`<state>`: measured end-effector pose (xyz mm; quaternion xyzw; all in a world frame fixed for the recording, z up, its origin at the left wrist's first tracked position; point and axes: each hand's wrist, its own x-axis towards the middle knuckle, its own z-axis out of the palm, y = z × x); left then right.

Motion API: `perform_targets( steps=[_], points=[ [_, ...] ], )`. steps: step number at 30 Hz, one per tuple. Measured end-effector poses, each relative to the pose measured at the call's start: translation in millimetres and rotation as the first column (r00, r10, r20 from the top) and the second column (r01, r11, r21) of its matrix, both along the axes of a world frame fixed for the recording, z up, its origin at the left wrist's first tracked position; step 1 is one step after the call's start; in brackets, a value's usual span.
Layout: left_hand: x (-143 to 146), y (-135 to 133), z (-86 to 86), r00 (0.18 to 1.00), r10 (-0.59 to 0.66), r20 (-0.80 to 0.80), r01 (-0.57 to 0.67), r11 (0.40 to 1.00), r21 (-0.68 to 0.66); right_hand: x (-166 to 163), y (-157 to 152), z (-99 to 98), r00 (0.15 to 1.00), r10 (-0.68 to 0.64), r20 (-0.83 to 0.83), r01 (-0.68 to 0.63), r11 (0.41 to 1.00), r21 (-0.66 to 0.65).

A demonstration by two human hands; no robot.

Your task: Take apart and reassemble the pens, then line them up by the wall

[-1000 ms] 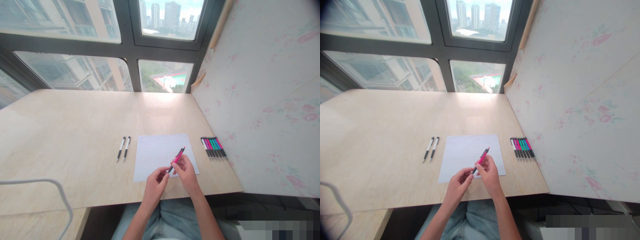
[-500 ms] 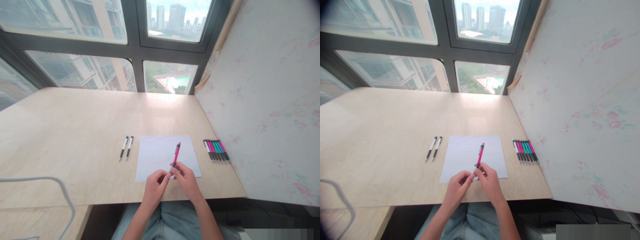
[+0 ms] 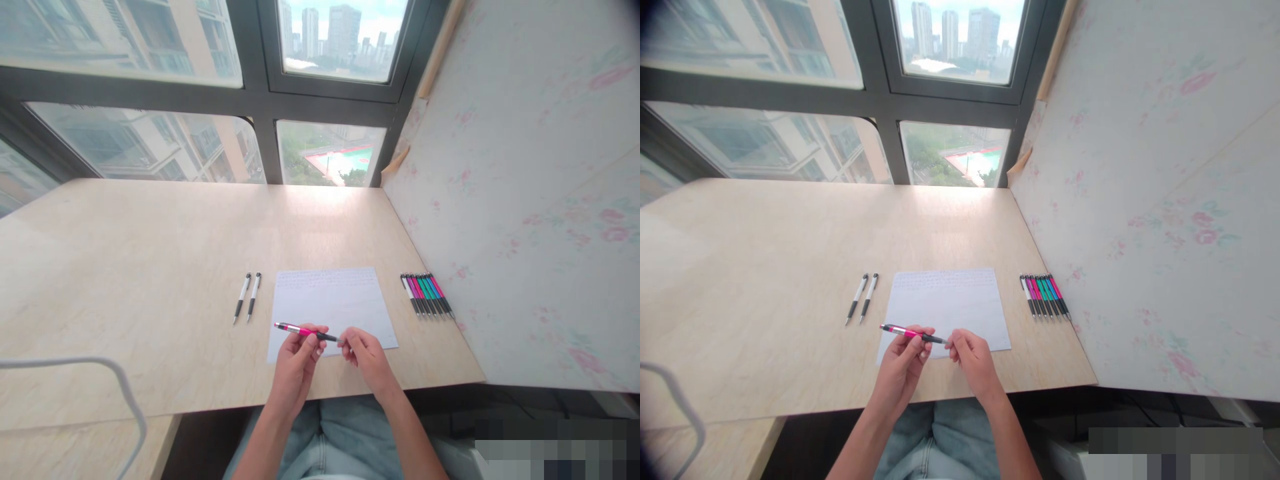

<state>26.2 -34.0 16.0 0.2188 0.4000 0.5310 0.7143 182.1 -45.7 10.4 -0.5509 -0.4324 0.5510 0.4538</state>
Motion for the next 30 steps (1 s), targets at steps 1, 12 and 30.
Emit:
perform_targets(
  steps=[1,12,30],
  points=[
    [0,0,-0.9,1.0,0.0,-0.002,0.0,1.0,-0.003,-1,0,-1.2,1.0,-0.001,-0.009,0.001,1.0,-0.012],
    [11,-1,4.2,0.996,0.052,-0.068,-0.052,0.999,0.002,-5,-2,5.5,0.954,-0.052,0.296,-0.014,0.976,0.216],
    [6,-6,6.5,0.992,-0.025,-0.122,0.037,0.995,0.09,-23,1,-3.2,0.969,-0.182,-0.169,0.168,0.981,-0.096]
  ],
)
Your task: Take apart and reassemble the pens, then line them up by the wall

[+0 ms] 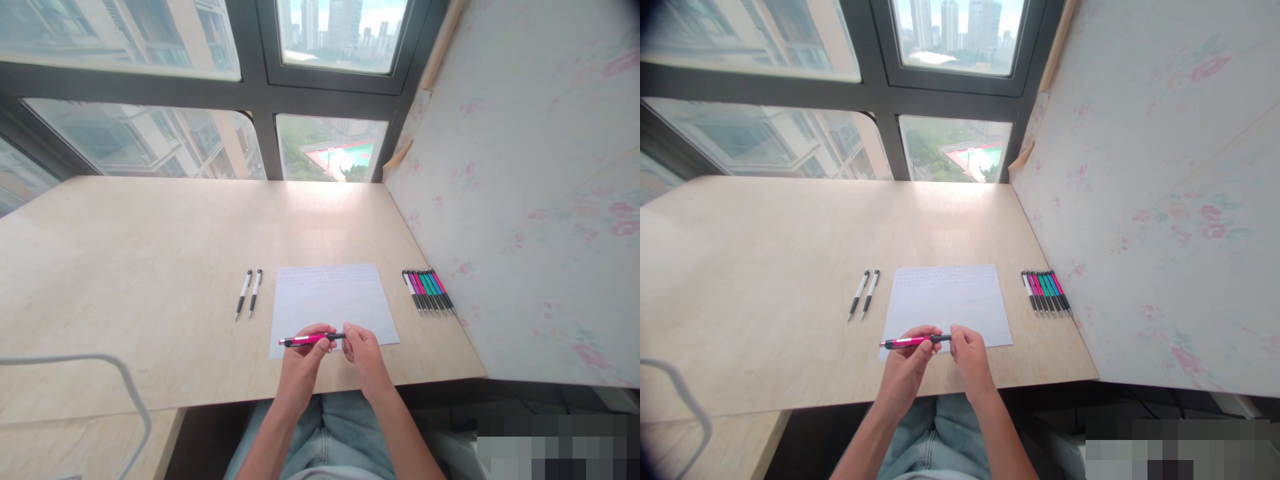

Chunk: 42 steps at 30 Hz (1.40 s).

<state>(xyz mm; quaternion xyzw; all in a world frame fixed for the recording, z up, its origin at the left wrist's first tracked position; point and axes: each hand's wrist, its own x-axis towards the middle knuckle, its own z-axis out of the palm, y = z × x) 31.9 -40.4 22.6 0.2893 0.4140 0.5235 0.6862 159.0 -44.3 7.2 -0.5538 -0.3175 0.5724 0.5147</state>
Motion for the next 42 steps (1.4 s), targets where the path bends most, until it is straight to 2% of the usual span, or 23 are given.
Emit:
perform_targets(
  steps=[3,6,8,12,16,19,23,26,28,35,40,42],
  points=[
    [-2,2,-3.9,0.999,-0.003,-0.034,0.004,1.0,0.027,-2,0,3.4,1.0,0.026,-0.003,-0.026,1.0,0.007],
    [0,3,-7.1,0.998,0.052,0.032,-0.052,0.998,-0.022,1,-2,6.2,0.981,0.043,0.189,-0.063,0.993,0.101],
    [3,2,-6.9,0.991,0.095,0.095,-0.088,0.994,-0.072,5,-3,6.9,0.939,0.043,0.34,-0.112,0.976,0.187],
    [8,-1,-2.6,0.976,0.143,0.166,-0.114,0.978,-0.172,13,-5,7.6,0.828,-0.036,0.559,-0.211,0.905,0.37],
    [8,1,-0.4,0.964,0.202,0.17,-0.159,0.959,-0.235,18,-4,10.3,0.767,-0.074,0.637,-0.311,0.826,0.47],
    [7,3,-1.4,0.962,0.22,0.163,-0.178,0.954,-0.24,19,-4,10.5,0.799,-0.032,0.6,-0.32,0.822,0.47],
    [5,4,-2.5,0.964,0.208,0.165,-0.169,0.96,-0.225,16,-4,6.4,0.872,-0.008,0.49,-0.208,0.899,0.386],
    [4,4,-2.0,0.967,0.2,0.155,-0.163,0.961,-0.222,17,-3,5.4,0.881,0.046,0.471,-0.202,0.937,0.286],
    [3,4,-1.7,0.969,0.197,0.148,-0.16,0.96,-0.229,18,-3,6.1,0.877,0.077,0.475,-0.222,0.94,0.257],
    [3,4,-2.5,0.974,0.187,0.128,-0.153,0.96,-0.234,17,-3,7.7,0.908,0.042,0.418,-0.163,0.952,0.258],
    [2,4,-0.7,0.979,0.169,0.117,-0.14,0.964,-0.224,17,0,11.9,0.865,0.098,0.492,-0.237,0.945,0.227],
    [1,3,0.4,0.982,0.146,0.123,-0.117,0.97,-0.213,17,0,12.2,0.864,0.087,0.497,-0.223,0.949,0.222]
  ],
)
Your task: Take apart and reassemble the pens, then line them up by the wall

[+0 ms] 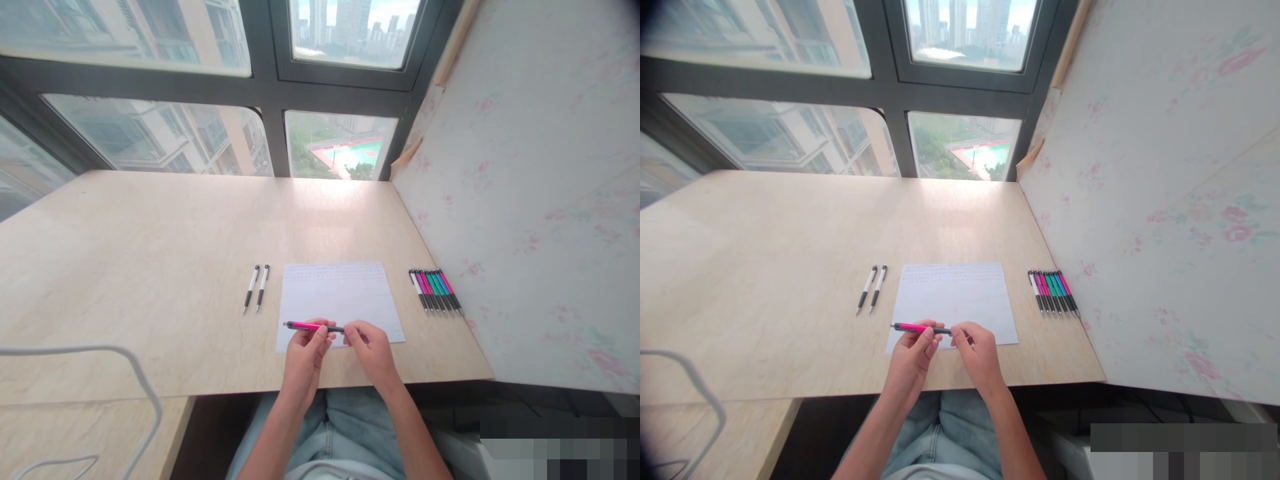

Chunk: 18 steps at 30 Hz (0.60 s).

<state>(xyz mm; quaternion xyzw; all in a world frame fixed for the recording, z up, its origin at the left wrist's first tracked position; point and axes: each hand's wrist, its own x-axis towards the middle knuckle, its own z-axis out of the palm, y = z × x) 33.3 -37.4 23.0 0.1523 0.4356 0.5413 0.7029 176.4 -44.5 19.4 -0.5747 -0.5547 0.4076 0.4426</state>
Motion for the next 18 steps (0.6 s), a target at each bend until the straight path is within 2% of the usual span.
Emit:
perform_targets(
  steps=[7,13,18],
  points=[
    [-1.8,0.1,-2.7,0.997,-0.068,-0.042,0.071,0.995,0.067,2.2,-1.5,-4.8,0.998,-0.063,-0.017,0.061,0.995,-0.079],
    [-2.4,1.3,-3.7,0.997,-0.056,-0.06,0.06,0.996,0.07,1.7,-3.3,-3.6,0.998,-0.014,-0.067,0.012,1.0,-0.022],
    [-2.7,1.6,-4.0,0.997,-0.042,-0.07,0.046,0.997,0.057,0.7,-3.6,-3.6,0.997,-0.022,-0.075,0.024,0.999,0.028]
  ],
)
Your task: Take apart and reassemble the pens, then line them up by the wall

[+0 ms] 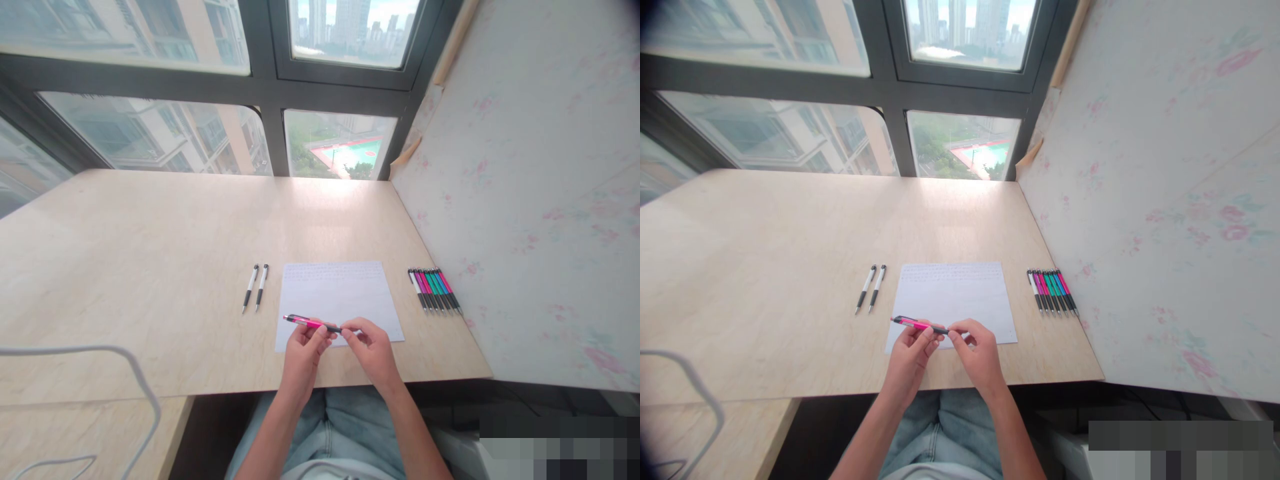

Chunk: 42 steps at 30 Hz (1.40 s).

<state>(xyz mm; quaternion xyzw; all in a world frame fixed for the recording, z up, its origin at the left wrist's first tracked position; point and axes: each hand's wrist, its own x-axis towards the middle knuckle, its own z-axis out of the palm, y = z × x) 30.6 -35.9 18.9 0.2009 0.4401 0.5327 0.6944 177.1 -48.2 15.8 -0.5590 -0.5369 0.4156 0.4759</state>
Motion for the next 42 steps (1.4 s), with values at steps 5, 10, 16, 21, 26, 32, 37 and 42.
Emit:
perform_targets(
  steps=[5,10,16,21,26,32,37,42],
  points=[
    [0,0,-0.8,1.0,0.007,0.006,-0.007,1.0,-0.001,-1,1,2.8,1.0,-0.009,-0.019,0.01,0.997,0.075],
    [0,0,-1.4,1.0,-0.004,-0.005,0.004,1.0,0.012,-1,2,-0.9,0.998,-0.057,0.002,0.057,0.998,0.006],
    [1,1,-2.9,1.0,0.007,0.002,-0.007,1.0,0.007,1,3,-5.9,0.998,-0.062,-0.018,0.061,0.997,-0.036],
    [2,1,-2.7,1.0,0.019,0.016,-0.019,1.0,-0.005,0,4,-6.8,0.997,-0.068,-0.042,0.067,0.998,-0.01],
    [1,1,-3.6,0.999,0.044,0.029,-0.043,0.999,-0.024,1,4,-8.3,0.994,-0.099,-0.046,0.098,0.995,-0.024],
    [0,3,-5.8,0.995,0.078,0.065,-0.074,0.995,-0.06,3,2,-5.0,0.992,-0.122,-0.044,0.121,0.992,-0.023],
    [-4,5,-4.9,0.991,0.108,0.081,-0.103,0.993,-0.063,6,5,-2.7,0.99,-0.129,-0.054,0.126,0.99,-0.057],
    [-19,11,-5.6,0.987,0.14,0.076,-0.139,0.99,-0.015,0,29,-2.7,0.973,-0.127,0.191,0.123,0.992,0.036]
  ],
)
